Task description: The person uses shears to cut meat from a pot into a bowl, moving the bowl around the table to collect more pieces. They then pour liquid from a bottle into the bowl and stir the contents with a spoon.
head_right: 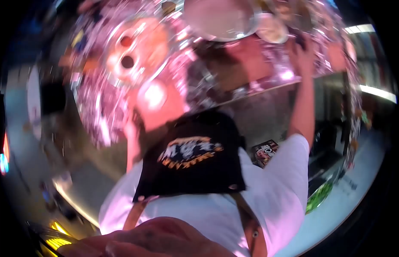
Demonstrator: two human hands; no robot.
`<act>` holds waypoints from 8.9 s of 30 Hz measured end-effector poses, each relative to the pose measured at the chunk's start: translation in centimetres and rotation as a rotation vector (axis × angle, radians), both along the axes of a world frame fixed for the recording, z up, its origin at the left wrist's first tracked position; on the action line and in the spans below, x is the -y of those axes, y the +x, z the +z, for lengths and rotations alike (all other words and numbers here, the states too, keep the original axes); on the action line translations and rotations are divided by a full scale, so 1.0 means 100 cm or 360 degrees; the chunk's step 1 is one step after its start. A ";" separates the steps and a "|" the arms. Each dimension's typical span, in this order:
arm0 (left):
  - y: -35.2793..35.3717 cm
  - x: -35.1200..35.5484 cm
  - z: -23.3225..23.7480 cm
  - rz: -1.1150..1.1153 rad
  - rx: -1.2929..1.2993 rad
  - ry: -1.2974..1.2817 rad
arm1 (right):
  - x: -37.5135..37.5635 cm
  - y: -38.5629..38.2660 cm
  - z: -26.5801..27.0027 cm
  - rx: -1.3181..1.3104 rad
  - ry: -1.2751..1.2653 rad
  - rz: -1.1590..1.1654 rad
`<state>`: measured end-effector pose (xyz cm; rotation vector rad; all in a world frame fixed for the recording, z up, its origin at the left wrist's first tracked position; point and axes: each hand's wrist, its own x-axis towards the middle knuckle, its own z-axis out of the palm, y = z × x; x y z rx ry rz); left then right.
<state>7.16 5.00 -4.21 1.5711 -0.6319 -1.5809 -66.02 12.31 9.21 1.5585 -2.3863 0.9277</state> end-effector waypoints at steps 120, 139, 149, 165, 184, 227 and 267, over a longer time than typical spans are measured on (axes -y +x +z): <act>0.043 0.149 0.060 -0.1284 0.2011 -0.0359 | 0.227 0.496 -0.045 -0.0573 0.1581 0.1242; 0.074 0.114 0.020 -0.0790 0.1485 -0.0245 | 0.203 0.460 -0.066 0.0210 0.1348 0.1214; 0.037 0.128 -0.002 -0.0942 0.1403 -0.0221 | 0.206 0.413 -0.098 0.0557 0.1312 0.1207; -0.004 0.113 -0.082 -0.0347 0.0241 -0.0039 | 0.179 0.399 -0.107 0.1467 0.1445 0.0983; -0.075 0.164 -0.013 -0.1037 0.1474 -0.0836 | 0.177 0.395 -0.052 -0.0691 0.0991 0.0974; -0.063 0.152 -0.064 -0.0747 0.0589 -0.0767 | 0.170 0.395 -0.078 0.0401 0.1208 0.0786; 0.024 0.009 0.047 -0.1237 0.1448 -0.0847 | 0.052 0.431 -0.009 -0.0054 0.1330 0.1057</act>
